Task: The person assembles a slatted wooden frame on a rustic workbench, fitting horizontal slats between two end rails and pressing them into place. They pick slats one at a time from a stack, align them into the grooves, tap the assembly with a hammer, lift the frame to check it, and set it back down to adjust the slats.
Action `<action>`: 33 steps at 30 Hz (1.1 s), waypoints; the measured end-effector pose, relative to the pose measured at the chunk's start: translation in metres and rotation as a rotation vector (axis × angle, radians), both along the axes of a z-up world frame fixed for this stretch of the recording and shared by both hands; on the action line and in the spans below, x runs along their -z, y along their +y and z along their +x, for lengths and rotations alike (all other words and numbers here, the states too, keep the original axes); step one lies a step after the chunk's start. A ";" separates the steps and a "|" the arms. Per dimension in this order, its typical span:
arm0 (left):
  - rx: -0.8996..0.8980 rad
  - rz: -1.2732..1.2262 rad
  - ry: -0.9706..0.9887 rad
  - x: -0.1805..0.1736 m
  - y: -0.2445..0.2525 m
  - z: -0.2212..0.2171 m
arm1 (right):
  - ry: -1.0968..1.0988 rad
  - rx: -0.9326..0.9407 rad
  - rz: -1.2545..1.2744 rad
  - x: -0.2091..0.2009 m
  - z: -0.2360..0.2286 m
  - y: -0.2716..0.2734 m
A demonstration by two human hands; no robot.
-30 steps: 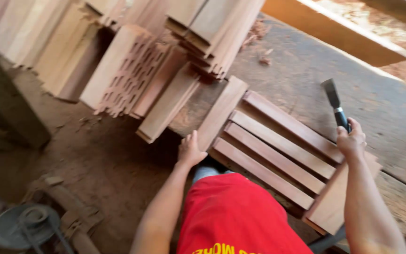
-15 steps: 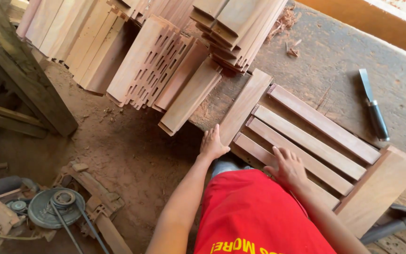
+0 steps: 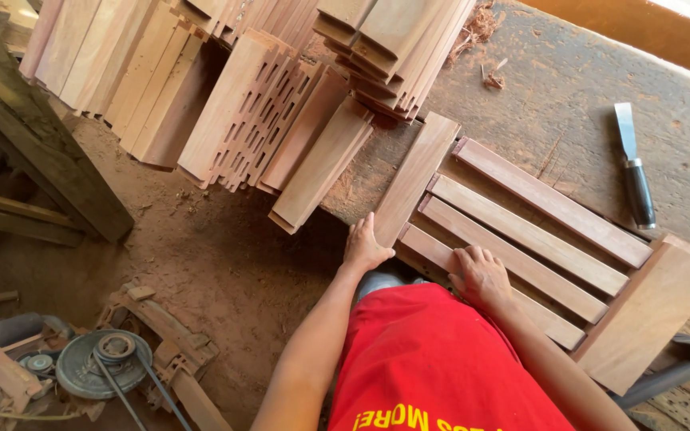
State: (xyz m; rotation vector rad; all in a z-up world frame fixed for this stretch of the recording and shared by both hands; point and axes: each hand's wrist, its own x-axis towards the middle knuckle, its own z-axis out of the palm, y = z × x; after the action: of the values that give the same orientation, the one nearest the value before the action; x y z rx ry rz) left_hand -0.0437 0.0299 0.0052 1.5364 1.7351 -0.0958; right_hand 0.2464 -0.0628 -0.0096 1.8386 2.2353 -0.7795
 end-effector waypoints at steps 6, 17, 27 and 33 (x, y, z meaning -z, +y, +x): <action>0.006 0.041 0.018 0.012 -0.003 0.002 | 0.025 -0.005 0.001 0.010 0.001 0.001; 0.060 0.028 0.068 0.007 0.002 0.004 | 0.169 0.002 0.097 0.018 0.002 0.004; 0.084 0.015 0.030 -0.015 0.004 -0.002 | 0.045 -0.008 -0.005 0.021 -0.002 0.003; 0.092 0.013 0.035 -0.004 0.003 -0.012 | 0.065 0.073 0.186 -0.005 0.007 0.009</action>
State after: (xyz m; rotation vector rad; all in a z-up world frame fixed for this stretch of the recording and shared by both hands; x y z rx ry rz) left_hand -0.0561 0.0330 0.0097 1.6331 1.6952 -0.1591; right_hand 0.2533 -0.0539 -0.0046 2.0150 2.3649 -0.6717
